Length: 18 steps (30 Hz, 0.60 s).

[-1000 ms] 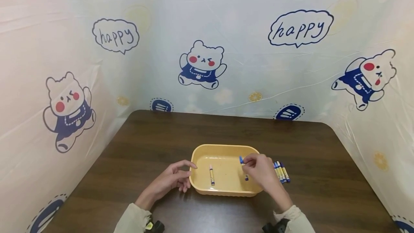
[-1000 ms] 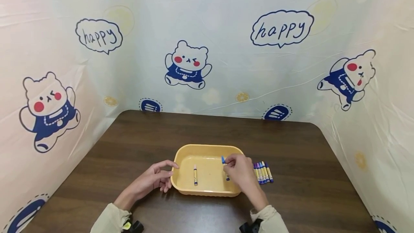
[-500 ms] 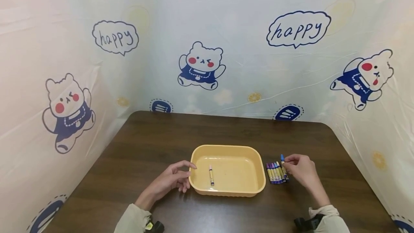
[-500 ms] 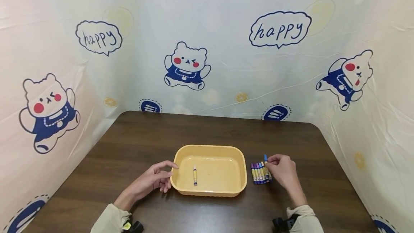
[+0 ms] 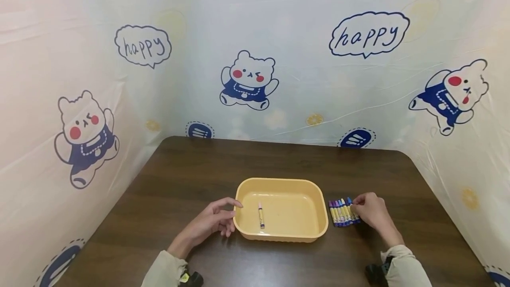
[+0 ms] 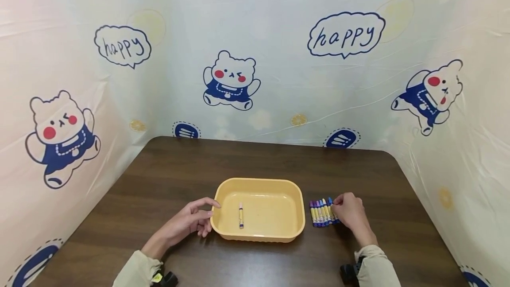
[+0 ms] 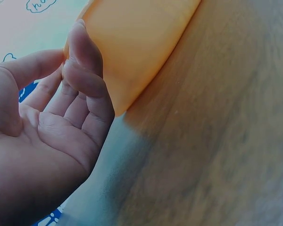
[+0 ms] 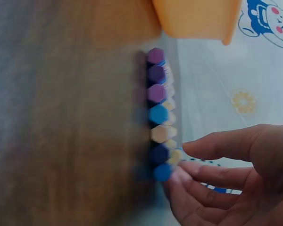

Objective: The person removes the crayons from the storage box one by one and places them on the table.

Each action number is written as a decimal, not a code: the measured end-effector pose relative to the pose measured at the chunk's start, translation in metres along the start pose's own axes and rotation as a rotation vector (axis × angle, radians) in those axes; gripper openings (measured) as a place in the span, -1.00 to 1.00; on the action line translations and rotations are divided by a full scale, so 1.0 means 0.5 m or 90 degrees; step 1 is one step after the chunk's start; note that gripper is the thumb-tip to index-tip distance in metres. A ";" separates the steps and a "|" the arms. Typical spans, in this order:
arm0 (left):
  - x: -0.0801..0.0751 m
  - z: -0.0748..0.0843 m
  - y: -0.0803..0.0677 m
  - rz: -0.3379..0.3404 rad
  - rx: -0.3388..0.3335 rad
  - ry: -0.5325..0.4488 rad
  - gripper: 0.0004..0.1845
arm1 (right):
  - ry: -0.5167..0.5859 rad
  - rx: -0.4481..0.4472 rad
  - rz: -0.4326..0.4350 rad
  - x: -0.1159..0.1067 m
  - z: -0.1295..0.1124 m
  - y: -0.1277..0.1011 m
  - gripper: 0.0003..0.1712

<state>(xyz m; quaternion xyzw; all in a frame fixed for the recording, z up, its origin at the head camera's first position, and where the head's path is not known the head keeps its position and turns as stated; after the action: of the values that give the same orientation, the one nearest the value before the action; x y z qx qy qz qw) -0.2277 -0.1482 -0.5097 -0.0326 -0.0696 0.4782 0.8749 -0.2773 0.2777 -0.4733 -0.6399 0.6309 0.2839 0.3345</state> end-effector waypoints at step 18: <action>0.004 0.006 0.002 -0.005 0.014 0.005 -0.59 | 0.033 -0.287 0.053 0.105 -0.394 -0.085 -0.95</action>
<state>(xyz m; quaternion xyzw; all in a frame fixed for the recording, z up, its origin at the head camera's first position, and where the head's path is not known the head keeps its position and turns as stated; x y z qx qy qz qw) -0.2281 -0.1460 -0.5067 -0.0243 -0.0609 0.4755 0.8773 -0.2445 0.0895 -0.3903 -0.6787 0.5859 0.4149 0.1548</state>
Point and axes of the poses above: each hand's wrist, its own y-axis towards the middle knuckle, its own x-axis out of the palm, z = x × y, the point moved 10 cm from there along y, towards the middle knuckle, and after that the axes turned 3 degrees about y, right-handed, at the moved point
